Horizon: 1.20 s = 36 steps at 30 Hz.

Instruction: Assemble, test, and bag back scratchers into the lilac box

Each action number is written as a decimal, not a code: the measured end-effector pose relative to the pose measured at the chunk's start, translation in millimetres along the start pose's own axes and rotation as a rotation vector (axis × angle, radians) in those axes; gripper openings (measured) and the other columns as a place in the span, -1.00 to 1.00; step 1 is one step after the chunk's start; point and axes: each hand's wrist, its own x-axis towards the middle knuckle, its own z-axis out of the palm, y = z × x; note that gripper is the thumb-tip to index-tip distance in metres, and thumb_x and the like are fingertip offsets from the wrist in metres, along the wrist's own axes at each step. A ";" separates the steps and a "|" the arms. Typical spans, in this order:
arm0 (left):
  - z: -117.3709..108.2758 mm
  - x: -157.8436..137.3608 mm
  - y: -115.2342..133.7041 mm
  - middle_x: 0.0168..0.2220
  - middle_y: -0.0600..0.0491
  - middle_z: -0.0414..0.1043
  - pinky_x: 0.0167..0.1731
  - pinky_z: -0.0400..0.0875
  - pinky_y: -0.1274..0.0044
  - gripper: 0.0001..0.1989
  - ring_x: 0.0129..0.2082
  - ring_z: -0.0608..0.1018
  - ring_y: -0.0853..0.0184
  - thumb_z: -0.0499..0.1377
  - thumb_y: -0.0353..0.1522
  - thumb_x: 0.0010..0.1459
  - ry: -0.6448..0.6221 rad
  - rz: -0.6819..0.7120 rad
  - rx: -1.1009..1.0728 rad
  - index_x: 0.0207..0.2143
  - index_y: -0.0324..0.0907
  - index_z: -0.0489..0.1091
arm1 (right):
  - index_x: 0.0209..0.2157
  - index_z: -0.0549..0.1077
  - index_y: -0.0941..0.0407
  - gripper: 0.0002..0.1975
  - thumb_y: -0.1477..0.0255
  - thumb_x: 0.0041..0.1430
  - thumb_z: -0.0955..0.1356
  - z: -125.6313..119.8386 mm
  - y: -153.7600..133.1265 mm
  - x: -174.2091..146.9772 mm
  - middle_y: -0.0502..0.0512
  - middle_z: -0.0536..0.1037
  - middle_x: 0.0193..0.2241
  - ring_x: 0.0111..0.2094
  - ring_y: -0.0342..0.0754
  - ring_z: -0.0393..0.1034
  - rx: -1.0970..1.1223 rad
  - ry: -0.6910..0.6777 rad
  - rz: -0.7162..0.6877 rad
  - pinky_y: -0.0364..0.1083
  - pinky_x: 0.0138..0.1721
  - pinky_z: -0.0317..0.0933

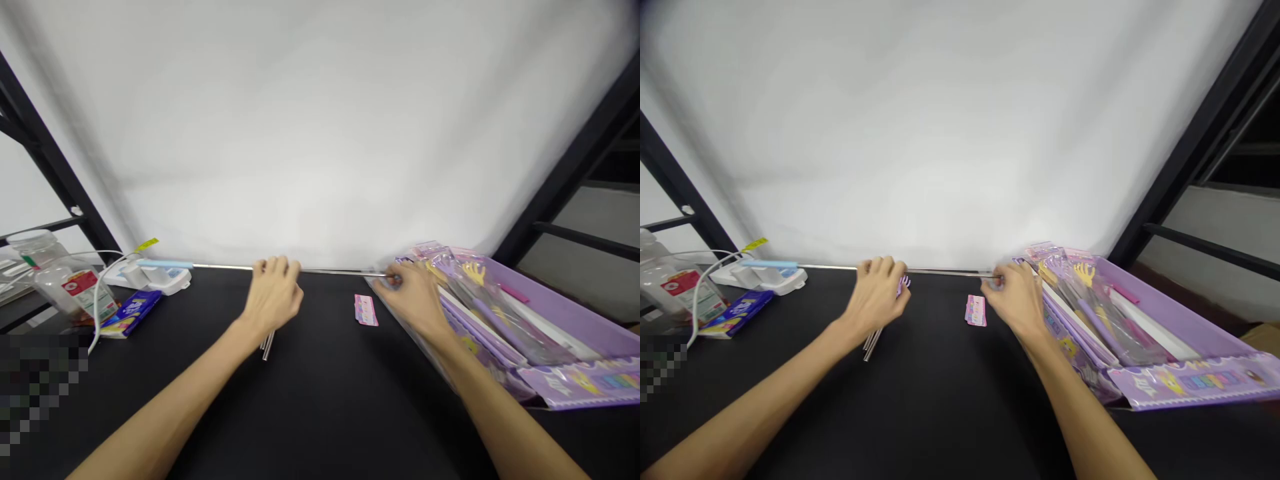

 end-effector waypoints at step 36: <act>-7.8 -15.9 27.2 -0.21 -0.15 0.33 -0.23 0.28 0.26 -0.76 -0.17 0.36 0.04 0.07 -0.49 0.10 -0.076 0.037 -0.100 -0.15 -0.23 0.35 | -0.05 0.47 0.03 -0.56 0.54 -0.02 0.29 18.6 -58.7 -34.2 0.10 0.49 -0.22 -0.10 0.10 0.32 0.297 -0.292 -0.236 0.07 -0.06 0.11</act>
